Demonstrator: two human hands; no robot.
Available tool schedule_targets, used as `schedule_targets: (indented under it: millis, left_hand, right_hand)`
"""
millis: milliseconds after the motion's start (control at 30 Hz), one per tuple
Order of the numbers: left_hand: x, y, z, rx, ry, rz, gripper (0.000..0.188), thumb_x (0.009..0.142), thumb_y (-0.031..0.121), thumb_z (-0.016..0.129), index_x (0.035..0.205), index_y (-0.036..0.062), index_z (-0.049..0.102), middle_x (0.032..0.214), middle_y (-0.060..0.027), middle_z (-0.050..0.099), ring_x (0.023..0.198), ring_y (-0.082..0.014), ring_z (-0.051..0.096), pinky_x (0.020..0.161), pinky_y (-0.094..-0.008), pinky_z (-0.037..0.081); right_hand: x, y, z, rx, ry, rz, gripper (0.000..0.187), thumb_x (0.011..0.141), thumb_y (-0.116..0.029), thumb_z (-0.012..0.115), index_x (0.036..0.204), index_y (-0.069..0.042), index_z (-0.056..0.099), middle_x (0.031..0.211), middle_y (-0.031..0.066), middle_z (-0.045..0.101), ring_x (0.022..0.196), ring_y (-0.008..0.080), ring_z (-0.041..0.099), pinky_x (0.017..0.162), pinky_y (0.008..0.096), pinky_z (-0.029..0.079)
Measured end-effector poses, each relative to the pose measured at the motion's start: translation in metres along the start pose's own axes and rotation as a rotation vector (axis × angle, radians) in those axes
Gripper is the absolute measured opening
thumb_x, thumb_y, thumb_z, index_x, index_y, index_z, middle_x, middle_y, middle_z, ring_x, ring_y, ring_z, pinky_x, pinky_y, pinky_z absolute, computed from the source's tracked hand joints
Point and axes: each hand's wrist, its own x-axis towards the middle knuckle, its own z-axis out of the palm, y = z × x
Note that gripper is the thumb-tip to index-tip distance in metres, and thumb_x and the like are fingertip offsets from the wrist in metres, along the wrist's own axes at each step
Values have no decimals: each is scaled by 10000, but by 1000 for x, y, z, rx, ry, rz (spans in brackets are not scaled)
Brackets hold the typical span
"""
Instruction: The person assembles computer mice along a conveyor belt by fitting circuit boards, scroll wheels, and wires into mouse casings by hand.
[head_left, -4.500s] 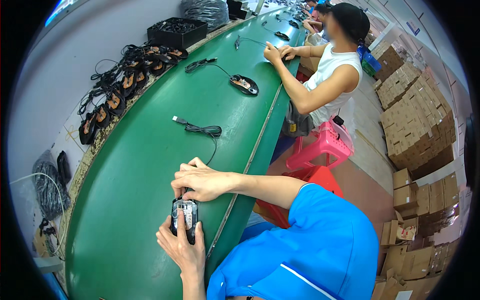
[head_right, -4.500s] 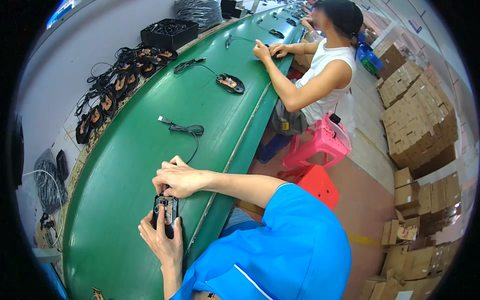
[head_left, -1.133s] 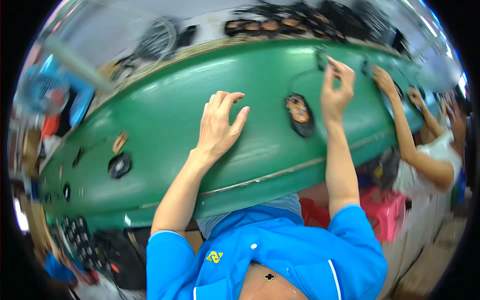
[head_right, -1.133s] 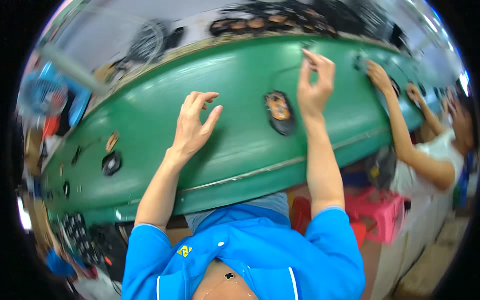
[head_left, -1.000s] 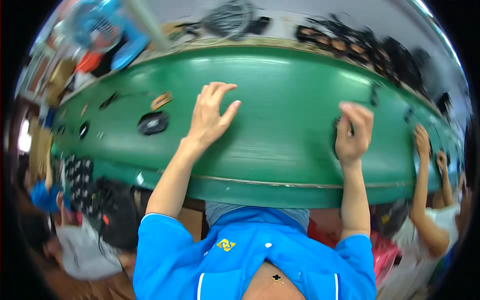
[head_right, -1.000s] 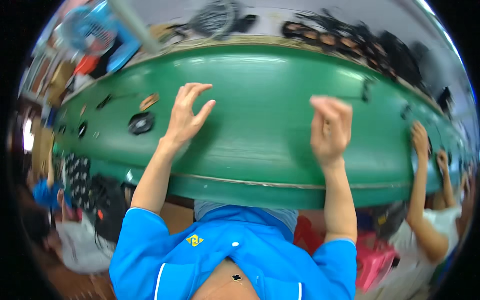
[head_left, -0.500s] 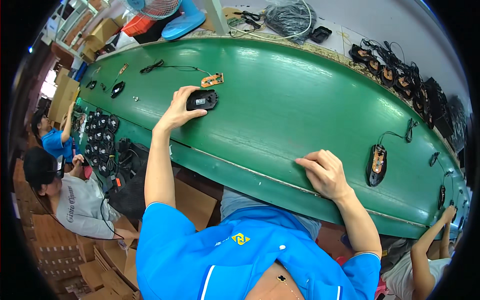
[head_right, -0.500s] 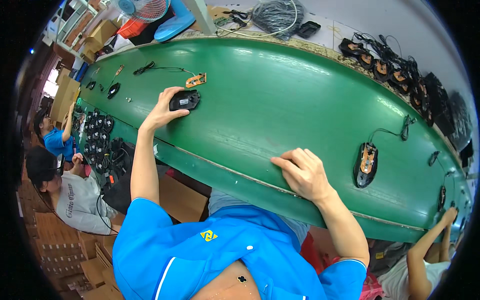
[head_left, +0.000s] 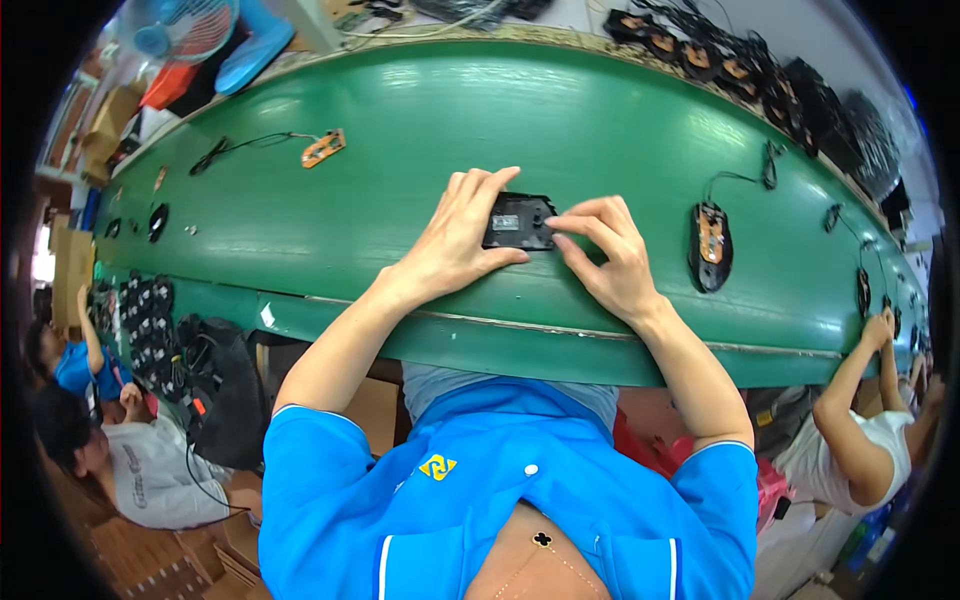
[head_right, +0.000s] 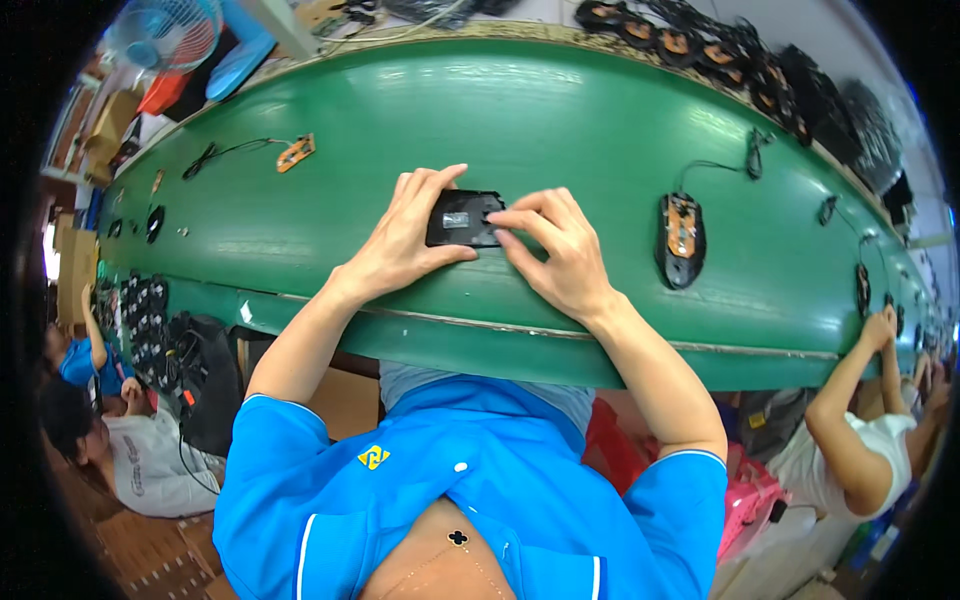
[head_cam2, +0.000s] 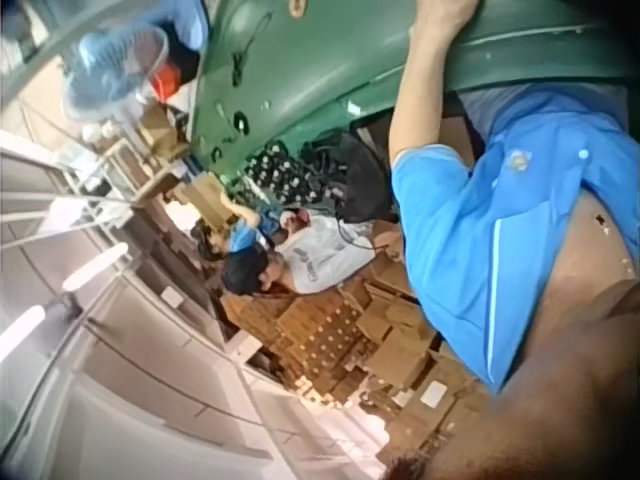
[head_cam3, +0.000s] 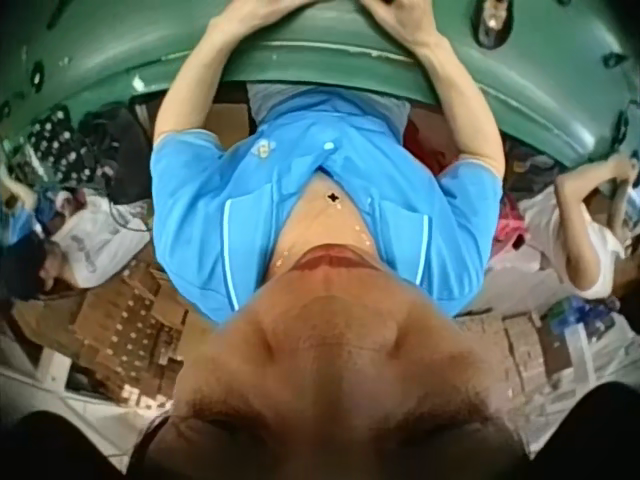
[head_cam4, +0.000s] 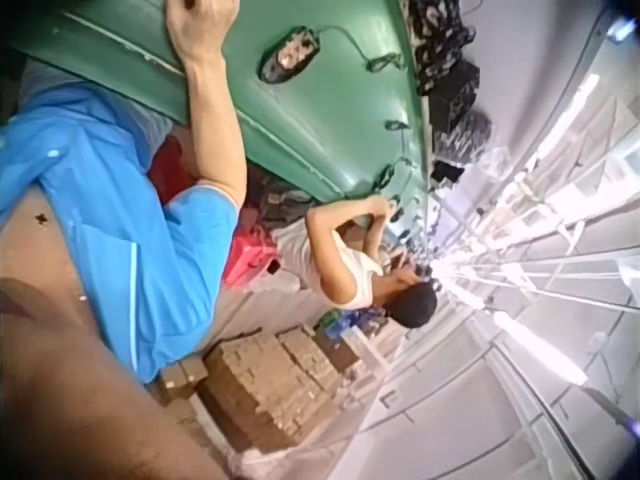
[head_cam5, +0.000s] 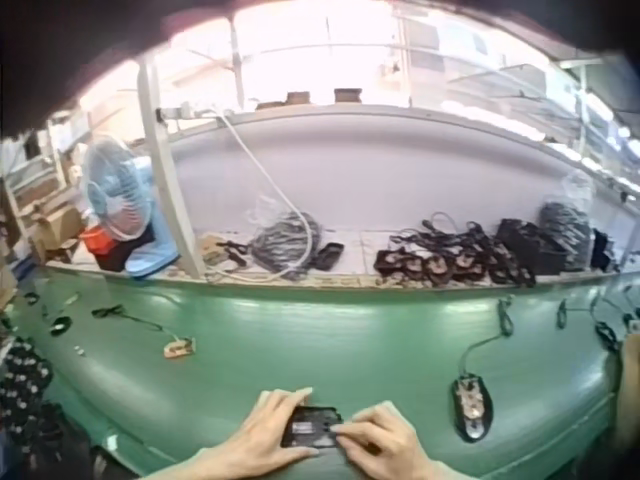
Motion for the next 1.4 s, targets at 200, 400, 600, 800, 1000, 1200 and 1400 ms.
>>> schedule_targets:
  millis: [200,400,600,800,1000,1200,1400]
  left_hand:
    - [12,12,3,22,-112,94,965,780,331,859,1546,47,346,1364,-200,491,1242,-360,469,1061,-479,405]
    - [27,-73,-80,181,362,-232,697,844,431,809,1394,72,578,1333,-192,527,1223,-347,501,1054,-477,428]
    - [-11,-170,-112,551,578,-611,513,877,464,774,1287,170,685,1182,-140,568,1112,-298,516,968,-446,467]
    - [-16,-166,-113,447,507,-620,446,883,443,774,1231,169,716,1164,-121,577,1106,-292,517,957,-439,472]
    - [-12,-158,-106,380,507,-549,411,870,409,800,1181,148,735,1138,-119,585,1076,-289,529,924,-409,485]
    - [27,-102,-71,-260,484,-445,332,940,274,764,1209,84,725,993,-52,667,880,-149,593,833,-263,490]
    - [58,-33,-51,-543,187,-76,418,1029,317,637,1329,27,606,1151,-75,683,1028,-157,620,937,-281,474]
  right_hand:
    - [-2,6,0,16,-51,138,275,821,-97,794,1094,-111,764,1142,60,606,1049,223,501,903,330,455]
    - [-2,8,-1,51,-80,216,252,823,-135,805,1073,-138,774,1185,68,586,1096,241,472,918,334,447]
    - [-1,11,6,-13,-63,188,157,833,-166,786,990,-156,784,1175,72,584,1104,253,471,952,377,430]
    - [3,11,8,-23,-122,223,102,843,-211,785,935,-168,790,1170,61,587,1102,251,461,980,390,385]
    - [6,11,12,-28,-142,231,104,841,-230,793,924,-167,792,1168,55,591,1092,246,461,972,384,377]
    - [5,14,4,81,58,185,192,854,-185,793,1043,-155,788,1140,52,627,1079,227,496,988,356,382]
    - [19,27,9,117,321,204,389,894,-157,742,1278,-163,679,1205,61,572,1100,231,479,1006,350,400]
